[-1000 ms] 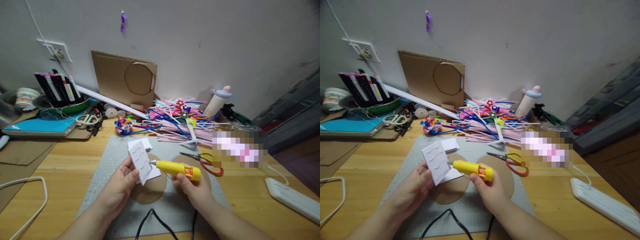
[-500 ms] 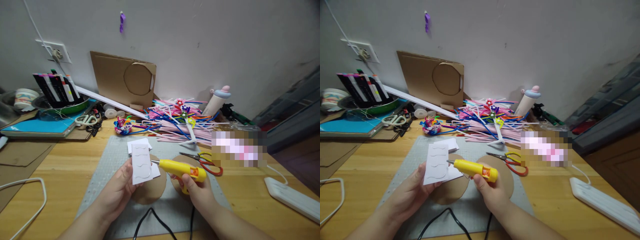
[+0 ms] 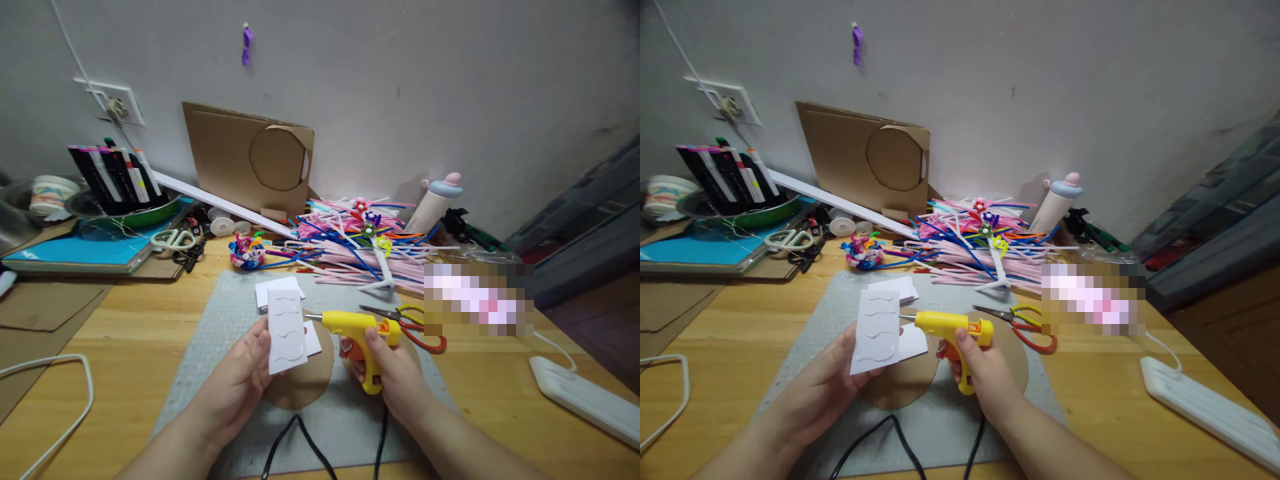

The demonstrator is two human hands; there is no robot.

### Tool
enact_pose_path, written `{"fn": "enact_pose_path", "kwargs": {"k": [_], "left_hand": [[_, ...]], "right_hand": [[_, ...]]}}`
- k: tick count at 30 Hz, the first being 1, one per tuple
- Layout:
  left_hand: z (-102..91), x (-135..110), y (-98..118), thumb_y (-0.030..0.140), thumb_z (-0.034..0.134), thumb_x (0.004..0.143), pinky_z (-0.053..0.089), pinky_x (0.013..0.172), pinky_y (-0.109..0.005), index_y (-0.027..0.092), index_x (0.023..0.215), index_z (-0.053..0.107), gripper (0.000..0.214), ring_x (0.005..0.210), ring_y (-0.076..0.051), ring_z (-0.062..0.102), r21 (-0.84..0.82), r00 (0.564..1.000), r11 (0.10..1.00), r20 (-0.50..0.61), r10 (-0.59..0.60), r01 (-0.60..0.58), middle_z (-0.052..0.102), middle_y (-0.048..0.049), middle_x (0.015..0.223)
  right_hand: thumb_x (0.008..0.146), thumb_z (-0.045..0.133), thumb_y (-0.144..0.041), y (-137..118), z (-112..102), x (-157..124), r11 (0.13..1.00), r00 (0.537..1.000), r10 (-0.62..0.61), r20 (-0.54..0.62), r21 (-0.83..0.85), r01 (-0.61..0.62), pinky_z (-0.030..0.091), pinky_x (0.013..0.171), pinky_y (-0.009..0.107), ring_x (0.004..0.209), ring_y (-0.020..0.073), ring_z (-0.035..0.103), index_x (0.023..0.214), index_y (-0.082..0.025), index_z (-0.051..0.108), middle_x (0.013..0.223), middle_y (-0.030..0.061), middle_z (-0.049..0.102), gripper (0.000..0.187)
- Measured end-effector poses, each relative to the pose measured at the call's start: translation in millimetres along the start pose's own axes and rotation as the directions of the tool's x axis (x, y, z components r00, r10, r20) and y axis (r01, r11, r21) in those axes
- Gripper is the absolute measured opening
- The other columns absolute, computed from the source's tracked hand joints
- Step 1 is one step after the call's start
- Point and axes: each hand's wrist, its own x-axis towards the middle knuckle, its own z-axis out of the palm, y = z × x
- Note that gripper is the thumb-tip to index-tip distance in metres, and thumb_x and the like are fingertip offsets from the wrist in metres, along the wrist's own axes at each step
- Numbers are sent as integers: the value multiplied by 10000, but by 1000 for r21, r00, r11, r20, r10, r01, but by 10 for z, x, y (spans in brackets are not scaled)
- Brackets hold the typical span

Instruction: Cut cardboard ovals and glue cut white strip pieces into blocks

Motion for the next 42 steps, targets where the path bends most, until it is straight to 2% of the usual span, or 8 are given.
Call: {"fn": "enact_pose_path", "kwargs": {"k": [5,12,18,24,30,33,38,42], "left_hand": [[17,6,-7,391,538,881,475,858,-293,205,1235,580,402,1047,-215,629,51,999,998,-3,-49,49,673,-88,1186],[1,-3,-48,442,658,782,453,879,-328,185,1247,560,540,1068,-251,617,126,988,980,-41,-152,156,661,-120,1194],[24,-11,-19,421,607,829,461,848,-290,196,1210,600,443,1021,-224,634,87,994,991,-23,-105,106,690,-82,1149],[23,-3,-2,406,634,814,478,827,-262,205,1193,611,429,1003,-198,645,49,997,996,-4,-80,80,693,-87,1147],[38,-9,28,406,654,798,484,874,-295,227,1178,631,421,1074,-231,621,30,1000,999,-18,-26,26,686,-77,1166],[36,-9,41,395,637,814,483,892,-293,221,1171,639,397,1094,-235,614,5,1000,1000,-3,0,0,686,-78,1166],[15,-4,47,351,594,853,508,866,-276,245,1158,641,326,1041,-203,644,-51,999,998,-15,46,-47,706,-51,1127],[2,-3,49,346,568,871,511,875,-278,234,1183,623,337,1045,-199,643,-57,998,997,-25,50,-51,696,-73,1148]], "right_hand": [[774,612,-584,-59,20,5,998,997,-63,-32,22,64,365,426,227,472,102,448,787,-150,636,693,46,640,435],[705,643,-638,-71,1,18,991,983,-91,-160,-109,74,366,418,233,463,116,451,687,-180,595,590,6,568,461],[655,618,-718,-94,14,-9,983,987,-81,-140,-175,56,322,408,237,426,113,393,570,-209,462,475,-39,417,539],[658,644,-691,-66,-22,-44,982,988,-85,-130,-179,61,320,421,232,441,110,391,613,-202,472,488,-40,422,521],[684,639,-667,21,-31,-57,981,985,-118,-123,-166,97,301,401,222,430,100,370,698,-188,509,490,-50,416,497],[701,649,-633,52,-30,-67,979,984,-141,-106,-166,122,281,399,221,432,98,354,685,-197,494,496,-53,404,463],[763,605,-599,14,-26,-76,955,982,-190,3,-230,186,286,420,235,453,105,354,612,-196,484,501,-41,395,448],[744,619,-607,-16,-21,-91,940,974,-226,-19,-268,212,331,428,244,467,124,402,619,-199,512,514,-28,440,439]]}}
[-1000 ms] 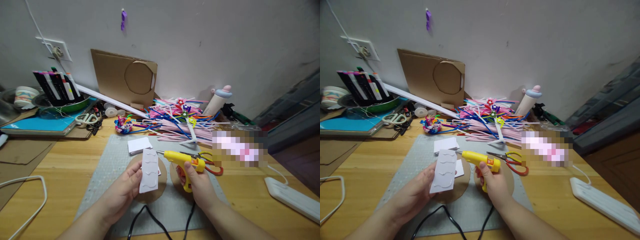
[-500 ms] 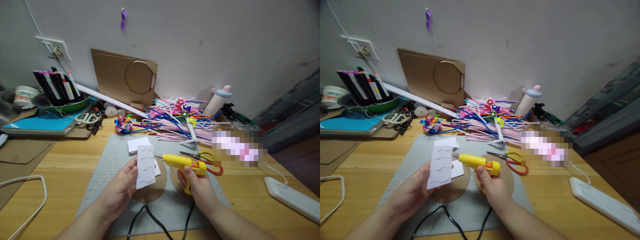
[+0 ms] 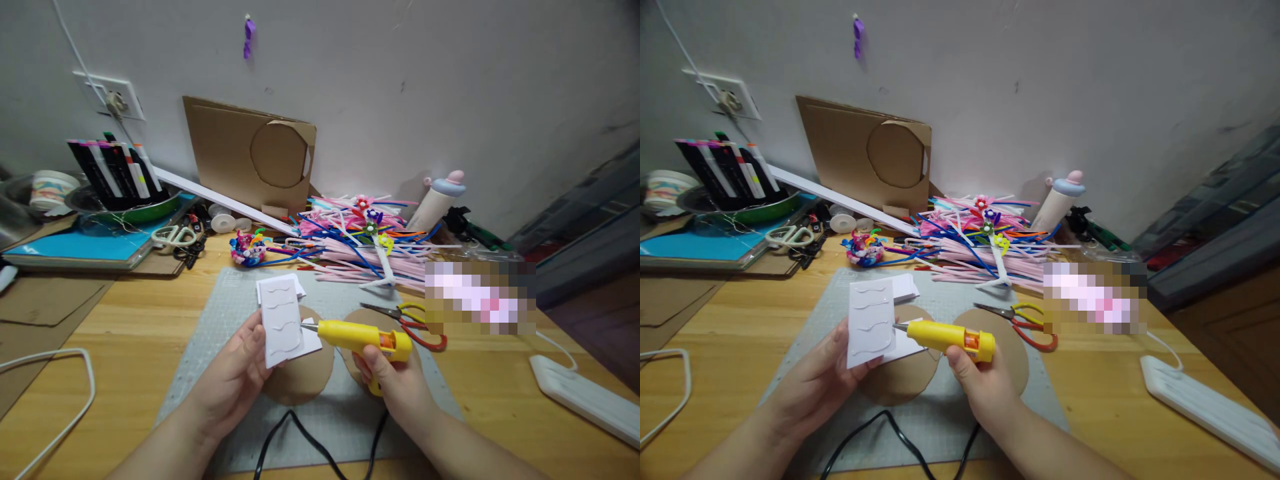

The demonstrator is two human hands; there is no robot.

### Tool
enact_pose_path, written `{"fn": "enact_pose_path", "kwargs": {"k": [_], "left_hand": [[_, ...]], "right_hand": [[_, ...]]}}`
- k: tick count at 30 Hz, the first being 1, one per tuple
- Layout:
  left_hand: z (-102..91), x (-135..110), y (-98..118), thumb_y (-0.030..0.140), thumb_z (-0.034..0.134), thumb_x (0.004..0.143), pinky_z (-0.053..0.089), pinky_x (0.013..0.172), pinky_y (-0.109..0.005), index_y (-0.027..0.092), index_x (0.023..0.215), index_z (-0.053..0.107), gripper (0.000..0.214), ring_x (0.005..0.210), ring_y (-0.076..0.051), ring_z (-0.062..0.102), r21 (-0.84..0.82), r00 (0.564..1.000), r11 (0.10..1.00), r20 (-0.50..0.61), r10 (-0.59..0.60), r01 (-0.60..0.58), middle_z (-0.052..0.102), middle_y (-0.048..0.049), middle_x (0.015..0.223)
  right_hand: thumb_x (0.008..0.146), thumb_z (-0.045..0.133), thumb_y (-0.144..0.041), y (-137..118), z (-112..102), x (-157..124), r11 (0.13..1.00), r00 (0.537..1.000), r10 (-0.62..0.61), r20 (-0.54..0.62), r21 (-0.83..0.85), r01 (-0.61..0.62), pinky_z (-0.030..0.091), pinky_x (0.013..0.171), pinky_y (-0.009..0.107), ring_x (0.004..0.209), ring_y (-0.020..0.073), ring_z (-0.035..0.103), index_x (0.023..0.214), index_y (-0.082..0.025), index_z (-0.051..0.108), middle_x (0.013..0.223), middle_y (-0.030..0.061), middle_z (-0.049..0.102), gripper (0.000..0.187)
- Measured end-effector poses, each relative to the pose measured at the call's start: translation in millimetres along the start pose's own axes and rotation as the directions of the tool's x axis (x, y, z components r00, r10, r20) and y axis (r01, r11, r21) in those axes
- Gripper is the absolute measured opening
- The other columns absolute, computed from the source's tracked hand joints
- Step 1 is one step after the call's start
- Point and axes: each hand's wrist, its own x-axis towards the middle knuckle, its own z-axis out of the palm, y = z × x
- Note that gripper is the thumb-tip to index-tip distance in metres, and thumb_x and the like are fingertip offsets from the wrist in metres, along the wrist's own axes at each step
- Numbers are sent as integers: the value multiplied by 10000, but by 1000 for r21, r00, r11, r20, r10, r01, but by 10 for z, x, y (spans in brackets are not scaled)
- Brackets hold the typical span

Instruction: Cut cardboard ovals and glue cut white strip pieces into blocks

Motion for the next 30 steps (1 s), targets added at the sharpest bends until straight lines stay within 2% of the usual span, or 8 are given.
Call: {"fn": "enact_pose_path", "kwargs": {"k": [5,10,14,17,20,23,25,30], "left_hand": [[-20,-6,3,345,549,883,524,835,-252,254,1193,616,330,1010,-176,654,-18,1000,1000,-6,10,-10,709,-52,1122],[-34,-2,12,339,540,890,526,810,-244,255,1194,611,323,1006,-169,650,-14,998,1000,-60,11,-12,703,-42,1132],[-44,21,23,356,589,859,522,792,-244,279,1220,577,369,1001,-165,644,7,985,1000,-168,22,-21,703,-14,1123],[-42,35,10,374,594,854,512,787,-253,279,1245,546,405,969,-158,644,57,970,998,-242,30,-16,696,-21,1129],[-19,28,-36,421,579,852,496,794,-265,239,1235,556,425,994,-181,628,96,987,995,-160,-5,20,683,-61,1147],[0,14,-106,456,614,817,463,660,-208,215,1214,575,466,868,-151,633,147,994,986,-80,-71,82,696,-71,1083],[-7,13,-156,472,658,775,435,629,-193,205,1207,579,513,799,-130,619,171,990,976,-54,-129,136,700,-70,1046],[-90,28,-249,473,727,707,425,777,-227,208,1217,571,595,922,-165,613,184,978,961,-35,-203,206,678,-84,1111]], "right_hand": [[708,644,-625,41,2,-26,999,999,41,-24,-4,-41,362,419,252,476,145,449,621,-204,534,500,-23,457,444],[707,661,-609,73,-5,-44,997,998,69,-14,-34,-69,418,440,255,509,163,520,719,-178,622,533,6,551,433],[693,700,-563,23,-53,-22,995,996,65,68,-83,-59,462,524,268,573,172,565,839,-173,662,635,27,640,418],[698,697,-558,-6,-91,-4,992,994,97,51,-88,-93,439,527,258,575,160,550,823,-164,670,667,37,659,414],[713,669,-583,7,-90,6,988,988,152,17,10,-152,379,454,238,497,126,482,804,-156,670,684,48,667,436],[735,650,-581,32,-51,21,980,991,126,45,152,-132,366,442,235,480,116,457,799,-169,664,667,41,651,417],[756,639,-567,30,-23,26,975,994,99,49,196,-107,364,449,236,483,118,450,749,-174,656,592,20,599,393],[761,651,-546,-8,9,-8,976,997,71,19,206,-73,354,453,233,496,111,444,762,-170,659,644,34,616,376]]}}
